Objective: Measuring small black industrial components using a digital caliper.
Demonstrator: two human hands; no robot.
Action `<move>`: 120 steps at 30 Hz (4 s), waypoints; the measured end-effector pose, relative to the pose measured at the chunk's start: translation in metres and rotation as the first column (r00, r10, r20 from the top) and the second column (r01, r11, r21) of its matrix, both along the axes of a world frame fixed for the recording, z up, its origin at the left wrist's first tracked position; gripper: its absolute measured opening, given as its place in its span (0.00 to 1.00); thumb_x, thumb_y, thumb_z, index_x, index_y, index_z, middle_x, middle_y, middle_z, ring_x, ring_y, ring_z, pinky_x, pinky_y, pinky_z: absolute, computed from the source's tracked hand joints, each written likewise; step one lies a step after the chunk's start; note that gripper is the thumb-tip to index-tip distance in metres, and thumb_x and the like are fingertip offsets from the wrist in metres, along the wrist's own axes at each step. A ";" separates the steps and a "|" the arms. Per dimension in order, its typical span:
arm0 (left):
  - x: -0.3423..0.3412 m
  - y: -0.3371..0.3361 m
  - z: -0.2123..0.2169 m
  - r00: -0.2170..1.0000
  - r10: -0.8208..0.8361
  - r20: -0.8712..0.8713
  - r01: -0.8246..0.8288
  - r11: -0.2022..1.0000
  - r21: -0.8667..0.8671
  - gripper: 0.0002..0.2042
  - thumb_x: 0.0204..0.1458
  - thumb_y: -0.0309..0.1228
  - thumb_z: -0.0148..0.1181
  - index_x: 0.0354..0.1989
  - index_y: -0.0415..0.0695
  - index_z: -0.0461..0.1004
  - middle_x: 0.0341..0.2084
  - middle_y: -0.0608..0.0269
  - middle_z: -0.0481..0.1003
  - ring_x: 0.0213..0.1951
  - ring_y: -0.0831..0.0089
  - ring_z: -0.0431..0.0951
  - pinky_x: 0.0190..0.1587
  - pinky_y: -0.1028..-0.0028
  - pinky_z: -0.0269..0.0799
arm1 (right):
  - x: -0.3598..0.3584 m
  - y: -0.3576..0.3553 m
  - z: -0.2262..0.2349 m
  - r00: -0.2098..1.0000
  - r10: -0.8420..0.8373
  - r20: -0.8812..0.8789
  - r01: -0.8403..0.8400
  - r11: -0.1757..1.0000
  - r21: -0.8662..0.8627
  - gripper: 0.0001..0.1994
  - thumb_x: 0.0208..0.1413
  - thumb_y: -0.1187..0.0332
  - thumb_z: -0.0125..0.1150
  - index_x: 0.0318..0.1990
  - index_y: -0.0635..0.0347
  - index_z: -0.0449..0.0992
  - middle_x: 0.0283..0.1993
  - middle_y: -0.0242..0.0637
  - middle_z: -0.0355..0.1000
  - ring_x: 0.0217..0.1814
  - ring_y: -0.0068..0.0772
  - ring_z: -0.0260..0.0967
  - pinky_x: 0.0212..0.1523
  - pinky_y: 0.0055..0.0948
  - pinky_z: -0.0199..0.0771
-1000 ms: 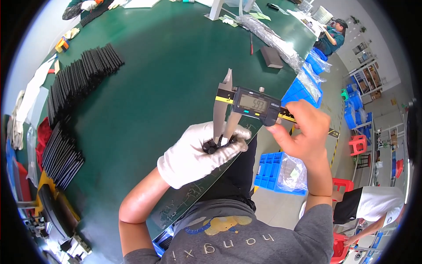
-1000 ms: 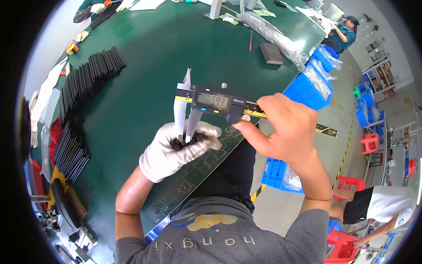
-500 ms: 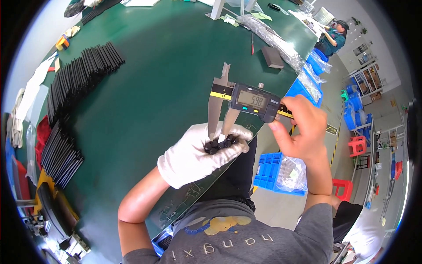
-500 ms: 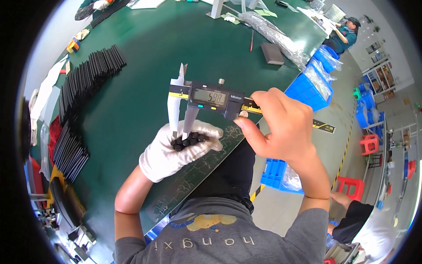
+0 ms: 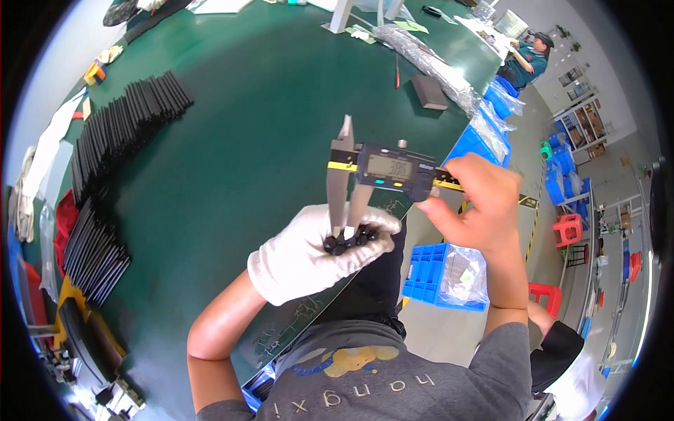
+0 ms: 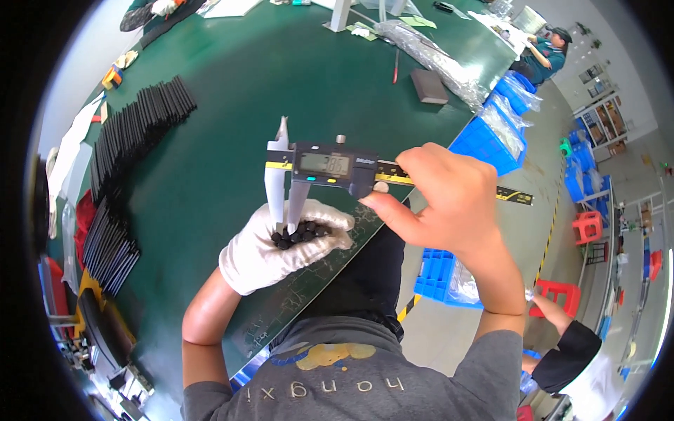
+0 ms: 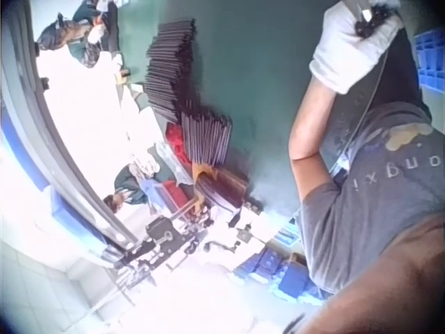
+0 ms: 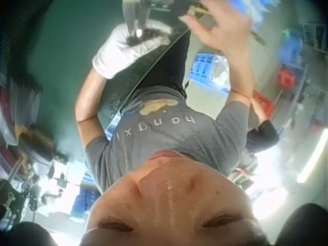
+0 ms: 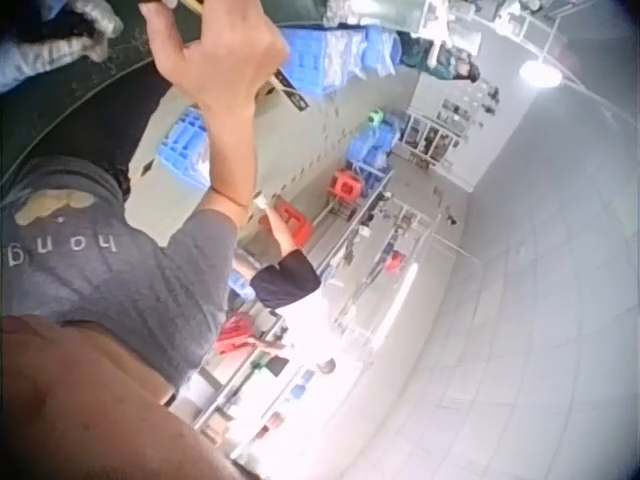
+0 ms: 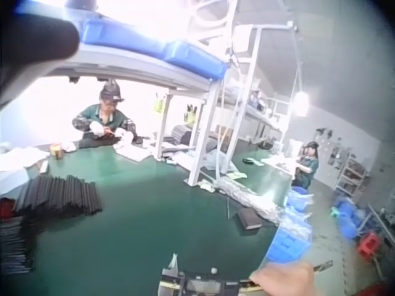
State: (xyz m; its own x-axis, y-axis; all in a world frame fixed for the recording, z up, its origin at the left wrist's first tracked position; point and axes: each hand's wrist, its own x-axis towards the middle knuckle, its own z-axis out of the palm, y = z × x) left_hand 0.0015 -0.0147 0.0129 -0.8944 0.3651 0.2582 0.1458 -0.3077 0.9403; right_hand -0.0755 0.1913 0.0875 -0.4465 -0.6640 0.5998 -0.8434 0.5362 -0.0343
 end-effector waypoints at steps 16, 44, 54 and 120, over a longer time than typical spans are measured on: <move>0.001 0.007 0.002 0.977 0.212 0.024 -0.212 0.977 -0.021 0.09 0.51 0.24 0.59 0.41 0.39 0.73 0.32 0.61 0.76 0.35 0.77 0.75 0.39 0.76 0.71 | 0.017 -0.006 0.004 0.999 -0.031 0.044 0.031 1.000 -0.004 0.16 0.36 0.65 0.69 0.32 0.61 0.72 0.21 0.34 0.66 0.18 0.34 0.65 0.17 0.27 0.61; -0.006 -0.011 0.004 0.980 -0.152 0.130 0.153 0.988 0.005 0.13 0.52 0.25 0.57 0.45 0.37 0.71 0.33 0.62 0.74 0.38 0.75 0.74 0.45 0.74 0.69 | 0.008 -0.002 -0.004 0.998 0.035 0.060 -0.032 0.998 -0.054 0.16 0.34 0.67 0.68 0.32 0.62 0.71 0.21 0.36 0.65 0.17 0.36 0.63 0.17 0.27 0.60; -0.010 -0.017 0.010 0.963 -0.266 0.036 0.268 0.958 -0.097 0.09 0.50 0.24 0.57 0.41 0.40 0.73 0.32 0.64 0.73 0.37 0.77 0.72 0.42 0.75 0.67 | -0.003 -0.007 -0.003 0.991 0.096 0.095 -0.099 0.995 0.023 0.16 0.33 0.62 0.70 0.27 0.62 0.71 0.17 0.35 0.62 0.15 0.35 0.61 0.16 0.26 0.57; -0.023 0.010 -0.016 0.662 0.738 0.135 -0.750 0.646 0.143 0.12 0.57 0.39 0.53 0.27 0.44 0.65 0.13 0.73 0.55 0.15 0.83 0.52 0.20 0.79 0.61 | 0.040 0.053 -0.145 0.562 0.146 0.814 0.531 0.691 -0.490 0.11 0.42 0.64 0.69 0.27 0.57 0.74 0.13 0.21 0.49 0.15 0.15 0.44 0.19 0.21 0.46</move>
